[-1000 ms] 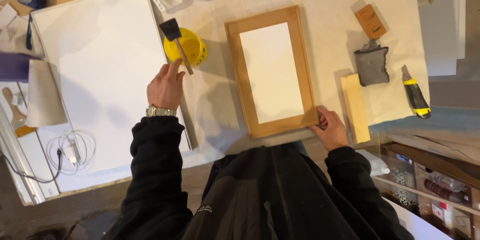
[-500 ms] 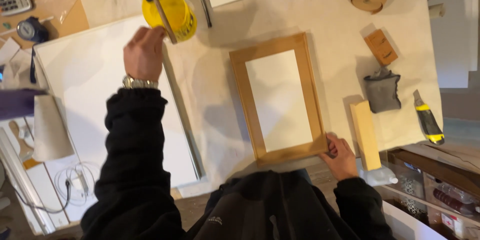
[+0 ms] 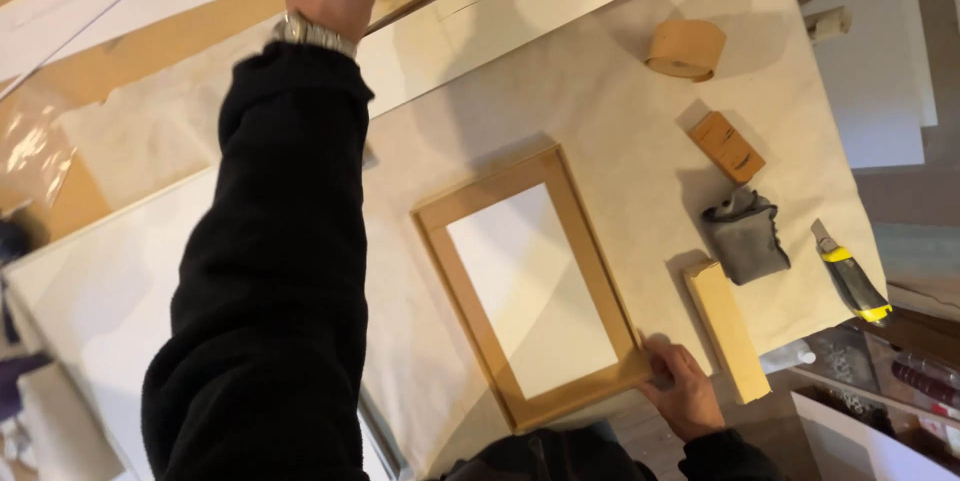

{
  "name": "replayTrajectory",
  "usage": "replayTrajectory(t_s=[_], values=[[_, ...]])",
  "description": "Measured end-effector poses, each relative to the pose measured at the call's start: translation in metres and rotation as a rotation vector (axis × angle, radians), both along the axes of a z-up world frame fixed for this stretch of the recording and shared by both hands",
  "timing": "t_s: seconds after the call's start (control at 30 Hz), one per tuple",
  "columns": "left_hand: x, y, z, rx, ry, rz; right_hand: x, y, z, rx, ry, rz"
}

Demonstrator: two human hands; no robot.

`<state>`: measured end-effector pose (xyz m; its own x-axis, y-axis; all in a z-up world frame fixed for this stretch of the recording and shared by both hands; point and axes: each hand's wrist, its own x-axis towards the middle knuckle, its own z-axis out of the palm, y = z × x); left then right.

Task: Attaching a hanging wire to the back of a picture frame using pliers and wire.

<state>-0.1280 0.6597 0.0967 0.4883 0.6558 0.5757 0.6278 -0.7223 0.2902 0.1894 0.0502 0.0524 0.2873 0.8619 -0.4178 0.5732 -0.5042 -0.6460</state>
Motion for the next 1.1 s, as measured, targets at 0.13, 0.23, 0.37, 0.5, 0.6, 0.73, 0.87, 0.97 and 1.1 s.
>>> replayTrajectory(t_s=[0.13, 0.23, 0.37, 0.5, 0.6, 0.73, 0.87, 0.97, 1.1], values=[[0.047, 0.033, -0.03, -0.033, -0.008, -0.027, 0.005, -0.002, -0.003, -0.242, 0.003, -0.044], [0.073, 0.044, -0.044, -0.061, -0.016, -0.033, 0.005, 0.0, 0.003, -0.239, 0.058, -0.081], [0.092, 0.058, -0.057, -0.085, -0.016, -0.022, 0.008, -0.004, -0.006, -0.317, 0.104, -0.085], [0.101, 0.057, -0.074, -0.129, -0.008, -0.009, 0.008, -0.009, -0.008, -0.181, 0.097, -0.056], [0.1, 0.048, -0.079, -0.16, 0.001, 0.005, 0.006, -0.003, -0.002, -0.244, 0.15, -0.081], [0.106, 0.043, -0.077, -0.184, 0.01, 0.013, 0.006, -0.001, 0.001, -0.283, 0.148, -0.084], [0.117, 0.035, -0.07, -0.201, 0.015, 0.0, 0.006, -0.001, -0.001, -0.261, 0.142, -0.079], [0.122, 0.02, -0.06, -0.212, 0.016, -0.006, 0.006, -0.001, 0.002, -0.245, 0.15, -0.066], [0.119, -0.004, -0.03, -0.201, 0.012, 0.003, 0.003, 0.007, 0.009, -0.291, 0.183, -0.115]])
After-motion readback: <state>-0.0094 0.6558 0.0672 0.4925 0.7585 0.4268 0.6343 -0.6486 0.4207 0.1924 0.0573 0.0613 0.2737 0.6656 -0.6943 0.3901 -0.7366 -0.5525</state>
